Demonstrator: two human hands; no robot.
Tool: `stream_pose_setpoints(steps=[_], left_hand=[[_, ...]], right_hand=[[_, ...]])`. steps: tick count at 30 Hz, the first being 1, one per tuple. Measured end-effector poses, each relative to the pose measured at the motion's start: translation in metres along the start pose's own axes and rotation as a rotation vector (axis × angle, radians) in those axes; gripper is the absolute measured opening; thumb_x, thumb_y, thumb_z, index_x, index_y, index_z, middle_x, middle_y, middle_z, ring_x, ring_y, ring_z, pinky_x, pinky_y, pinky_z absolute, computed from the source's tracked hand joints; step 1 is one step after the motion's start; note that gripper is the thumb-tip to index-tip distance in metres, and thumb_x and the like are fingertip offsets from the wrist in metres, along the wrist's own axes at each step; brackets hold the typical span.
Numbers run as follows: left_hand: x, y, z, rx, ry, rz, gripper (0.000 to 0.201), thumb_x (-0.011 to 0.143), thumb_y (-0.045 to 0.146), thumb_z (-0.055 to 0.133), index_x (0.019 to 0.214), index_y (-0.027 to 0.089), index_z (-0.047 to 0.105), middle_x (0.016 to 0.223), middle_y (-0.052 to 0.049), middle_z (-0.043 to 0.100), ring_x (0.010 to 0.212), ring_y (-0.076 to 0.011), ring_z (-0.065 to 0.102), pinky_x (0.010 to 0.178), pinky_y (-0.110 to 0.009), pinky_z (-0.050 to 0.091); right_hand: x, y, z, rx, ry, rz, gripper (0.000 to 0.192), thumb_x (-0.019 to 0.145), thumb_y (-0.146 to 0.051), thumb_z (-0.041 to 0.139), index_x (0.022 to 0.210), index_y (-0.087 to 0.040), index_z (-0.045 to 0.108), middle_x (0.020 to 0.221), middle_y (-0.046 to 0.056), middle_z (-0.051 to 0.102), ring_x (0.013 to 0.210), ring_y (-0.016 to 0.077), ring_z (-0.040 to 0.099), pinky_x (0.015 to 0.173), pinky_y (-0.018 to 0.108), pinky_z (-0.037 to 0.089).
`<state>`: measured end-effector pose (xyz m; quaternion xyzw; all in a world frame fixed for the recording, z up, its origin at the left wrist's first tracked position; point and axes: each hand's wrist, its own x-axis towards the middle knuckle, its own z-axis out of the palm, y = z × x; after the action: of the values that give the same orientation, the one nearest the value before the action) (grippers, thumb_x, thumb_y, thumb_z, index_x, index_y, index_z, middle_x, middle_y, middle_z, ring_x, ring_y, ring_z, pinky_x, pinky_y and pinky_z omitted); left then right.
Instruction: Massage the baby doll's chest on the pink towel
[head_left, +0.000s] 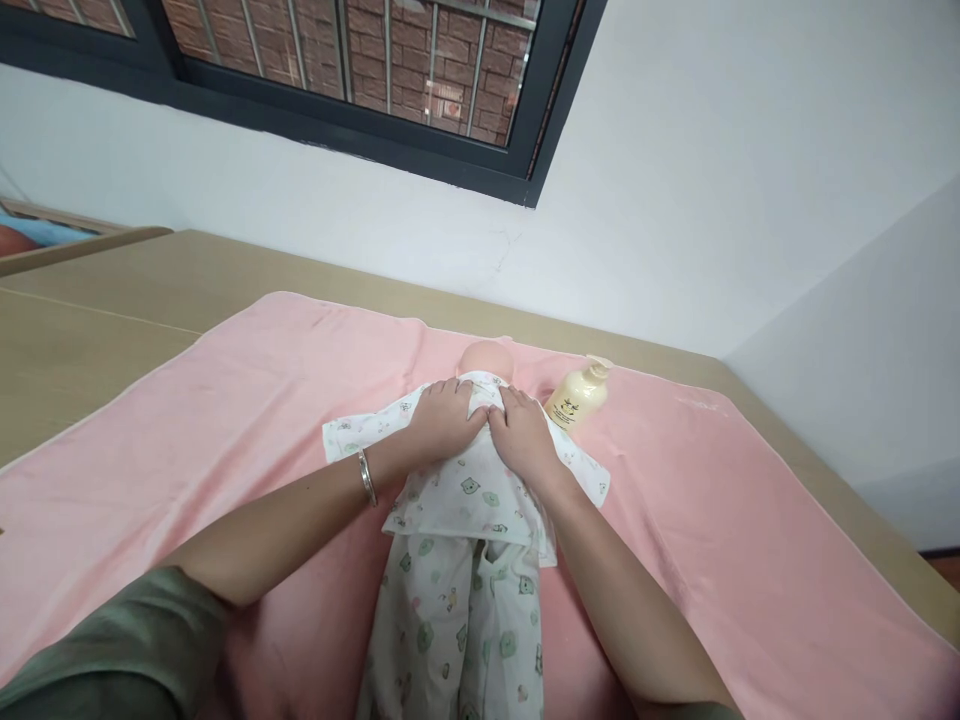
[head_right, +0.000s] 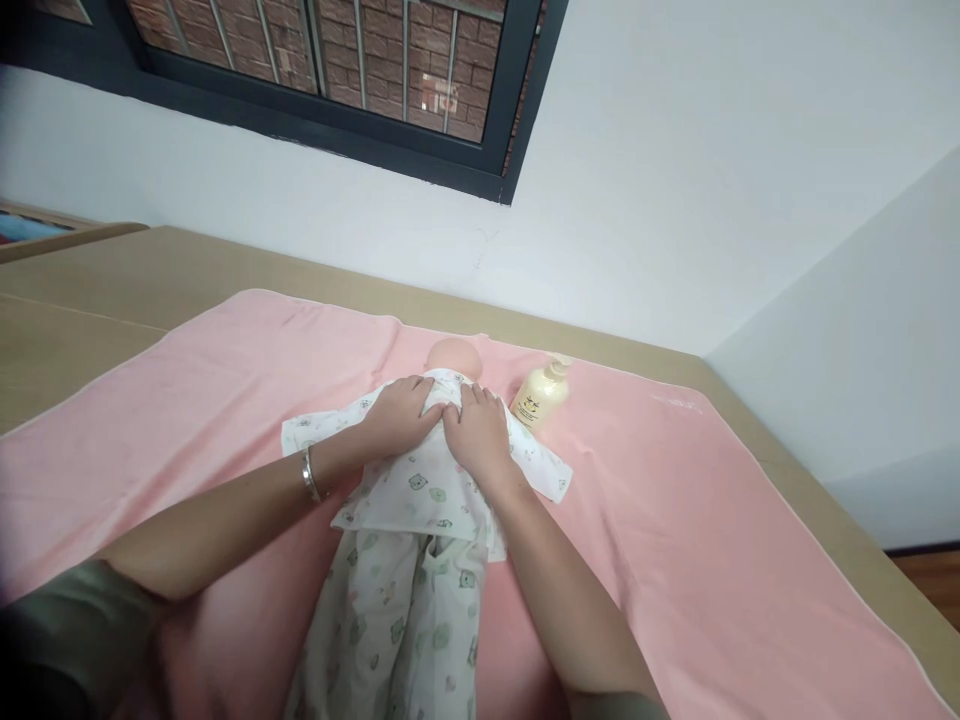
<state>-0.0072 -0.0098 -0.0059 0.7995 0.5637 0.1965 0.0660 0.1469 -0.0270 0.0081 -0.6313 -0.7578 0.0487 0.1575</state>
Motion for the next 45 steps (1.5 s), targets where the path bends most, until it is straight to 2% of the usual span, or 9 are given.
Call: stream_pose_setpoints(steps=[6, 14, 20, 24, 29, 35, 39, 43, 45], left_hand=[[0.001, 0.001, 0.0, -0.013, -0.022, -0.008, 0.033, 0.098, 0.038, 0.046, 0.115, 0.014, 0.06, 0.117, -0.017, 0.07, 0.109, -0.0331, 0.065, 0.097, -0.045, 0.049], [0.001, -0.002, 0.005, -0.017, -0.034, -0.024, 0.055, 0.1, 0.04, 0.042, 0.144, 0.009, 0.049, 0.133, -0.019, 0.065, 0.123, -0.0339, 0.061, 0.105, -0.046, 0.045], [0.001, -0.002, 0.004, -0.028, -0.049, -0.02, 0.058, 0.1, 0.042, 0.04, 0.148, 0.01, 0.048, 0.136, -0.019, 0.063, 0.127, -0.0338, 0.059, 0.108, -0.046, 0.044], [0.001, -0.002, 0.002, -0.054, -0.039, -0.017, 0.052, 0.101, 0.04, 0.039, 0.142, 0.012, 0.054, 0.136, -0.018, 0.063, 0.127, -0.0336, 0.058, 0.108, -0.046, 0.045], [-0.002, 0.0, 0.002, -0.038, -0.009, 0.0, 0.037, 0.101, 0.037, 0.041, 0.121, 0.016, 0.063, 0.123, -0.016, 0.066, 0.117, -0.0318, 0.062, 0.103, -0.045, 0.048], [-0.011, 0.007, 0.009, 0.061, 0.106, 0.03, 0.04, 0.1, 0.033, 0.041, 0.128, 0.012, 0.059, 0.128, -0.021, 0.063, 0.121, -0.0349, 0.058, 0.105, -0.049, 0.046], [-0.004, 0.003, 0.001, -0.018, 0.002, -0.011, 0.039, 0.098, 0.035, 0.042, 0.124, 0.013, 0.061, 0.119, -0.018, 0.068, 0.115, -0.0329, 0.062, 0.102, -0.046, 0.048], [0.005, -0.002, -0.012, -0.104, -0.134, -0.076, 0.042, 0.097, 0.04, 0.042, 0.125, 0.015, 0.06, 0.122, -0.016, 0.069, 0.116, -0.0319, 0.064, 0.098, -0.043, 0.05], [0.004, -0.002, -0.012, -0.093, -0.152, -0.071, 0.045, 0.098, 0.041, 0.041, 0.128, 0.013, 0.059, 0.126, -0.017, 0.068, 0.118, -0.0324, 0.063, 0.1, -0.044, 0.05]], right_hand=[[-0.001, -0.002, -0.003, -0.035, -0.016, 0.002, 0.043, 0.101, -0.023, 0.036, 0.135, -0.01, 0.06, 0.14, 0.017, 0.064, 0.135, 0.0293, 0.053, 0.115, 0.042, 0.035], [0.001, 0.002, 0.0, -0.016, -0.032, 0.01, 0.051, 0.103, -0.028, 0.036, 0.147, -0.009, 0.052, 0.152, 0.018, 0.056, 0.143, 0.0297, 0.048, 0.119, 0.043, 0.032], [0.005, 0.014, -0.002, 0.1, -0.059, 0.027, 0.06, 0.102, -0.038, 0.04, 0.154, -0.01, 0.045, 0.159, 0.017, 0.049, 0.148, 0.0309, 0.043, 0.121, 0.043, 0.031], [0.008, 0.022, -0.001, 0.167, -0.077, 0.036, 0.057, 0.101, -0.045, 0.04, 0.148, -0.016, 0.052, 0.152, 0.014, 0.057, 0.143, 0.0309, 0.05, 0.115, 0.042, 0.038], [0.008, 0.022, 0.0, 0.16, -0.033, 0.025, 0.054, 0.1, -0.044, 0.042, 0.144, -0.015, 0.054, 0.148, 0.015, 0.06, 0.137, 0.031, 0.054, 0.112, 0.041, 0.038], [0.011, 0.023, -0.008, 0.203, -0.099, -0.032, 0.03, 0.096, -0.034, 0.044, 0.11, -0.021, 0.067, 0.115, 0.008, 0.074, 0.108, 0.0254, 0.065, 0.092, 0.033, 0.047], [0.008, 0.017, -0.011, 0.164, -0.084, -0.029, 0.029, 0.095, -0.032, 0.045, 0.105, -0.02, 0.069, 0.111, 0.009, 0.074, 0.107, 0.0255, 0.065, 0.093, 0.033, 0.046], [0.004, 0.009, -0.01, 0.065, -0.032, -0.015, 0.039, 0.097, -0.03, 0.044, 0.125, -0.015, 0.066, 0.131, 0.016, 0.069, 0.125, 0.0294, 0.059, 0.105, 0.038, 0.041], [0.005, 0.009, -0.01, 0.078, -0.043, -0.017, 0.041, 0.098, -0.031, 0.043, 0.129, -0.015, 0.064, 0.133, 0.015, 0.069, 0.126, 0.0295, 0.06, 0.105, 0.038, 0.042]])
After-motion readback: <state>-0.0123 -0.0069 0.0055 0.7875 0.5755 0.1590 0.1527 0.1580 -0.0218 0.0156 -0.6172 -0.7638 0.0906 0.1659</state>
